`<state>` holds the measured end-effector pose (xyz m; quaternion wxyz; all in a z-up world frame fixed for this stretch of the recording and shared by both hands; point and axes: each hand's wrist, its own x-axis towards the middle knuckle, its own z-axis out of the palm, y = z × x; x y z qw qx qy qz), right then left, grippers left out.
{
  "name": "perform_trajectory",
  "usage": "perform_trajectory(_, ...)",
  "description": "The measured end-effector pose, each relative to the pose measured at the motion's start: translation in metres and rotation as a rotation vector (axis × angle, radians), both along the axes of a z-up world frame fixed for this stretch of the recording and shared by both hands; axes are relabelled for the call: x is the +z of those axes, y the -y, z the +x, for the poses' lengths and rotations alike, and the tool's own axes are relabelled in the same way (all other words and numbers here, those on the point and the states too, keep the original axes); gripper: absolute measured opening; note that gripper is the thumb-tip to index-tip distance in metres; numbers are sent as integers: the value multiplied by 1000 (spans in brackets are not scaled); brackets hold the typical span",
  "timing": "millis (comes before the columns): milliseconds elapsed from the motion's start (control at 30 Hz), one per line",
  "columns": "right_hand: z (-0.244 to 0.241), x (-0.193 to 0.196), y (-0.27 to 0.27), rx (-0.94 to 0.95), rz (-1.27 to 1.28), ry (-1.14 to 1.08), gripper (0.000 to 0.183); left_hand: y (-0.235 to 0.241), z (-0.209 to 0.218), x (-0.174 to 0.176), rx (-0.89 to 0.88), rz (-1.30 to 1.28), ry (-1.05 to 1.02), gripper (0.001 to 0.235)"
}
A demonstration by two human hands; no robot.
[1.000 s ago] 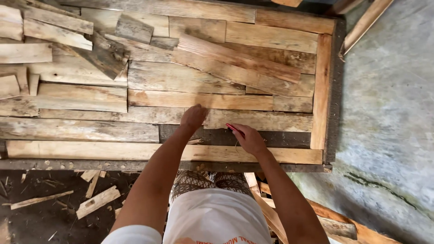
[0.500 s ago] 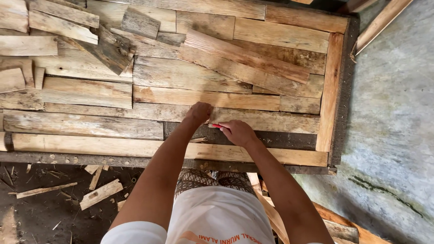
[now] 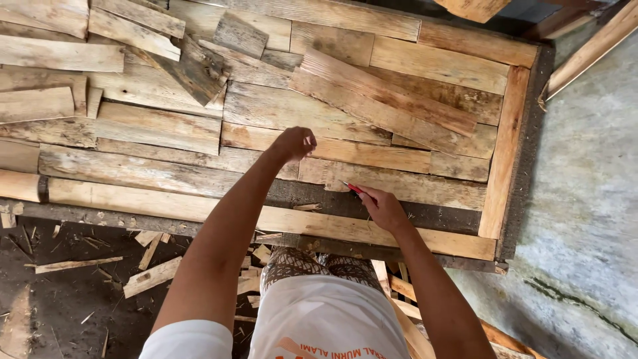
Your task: The person fits thin wood strips into a framed panel on a workbench, using a red utility knife to trim strip ends and pressing strips into place to build up a wood mosaic surface. They reposition and align strips one at a time across the panel.
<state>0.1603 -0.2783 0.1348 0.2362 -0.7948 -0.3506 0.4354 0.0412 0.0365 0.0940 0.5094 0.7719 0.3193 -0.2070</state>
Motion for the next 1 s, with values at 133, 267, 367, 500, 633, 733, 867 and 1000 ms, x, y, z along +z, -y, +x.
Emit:
perform_trajectory(133, -13, -14, 12, -73, 48, -5, 43, 29, -8, -35, -96, 115, 14, 15)
perform_trajectory(267, -38, -4, 11, -117, 86, 46, 45, 65, -16, -45, -191, 195, 51, 12)
perform_trajectory(367, -54, -2, 15, -97, 203, 108, 41, 85, -19, -65, -207, 246, 104, 11)
perform_trajectory(500, -67, 6, 20, -17, 270, 164, 36, 97, -18, -46, -139, 241, 142, 13)
perform_trajectory(633, -63, 17, 14, -2, 191, 145, 37, 96, -7, -55, -107, 208, 125, 15)
perform_trajectory(733, -52, 22, 1, 15, 128, 195, 38, 95, 10, -93, -204, 290, 37, 17)
perform_trajectory(867, -35, 22, -23, 115, 39, 252, 38, 93, 26, -95, -433, 440, -79, 27)
perform_trajectory(1000, -26, 21, -44, 262, -125, 281, 39, 90, 32, -79, -471, 430, -166, 34)
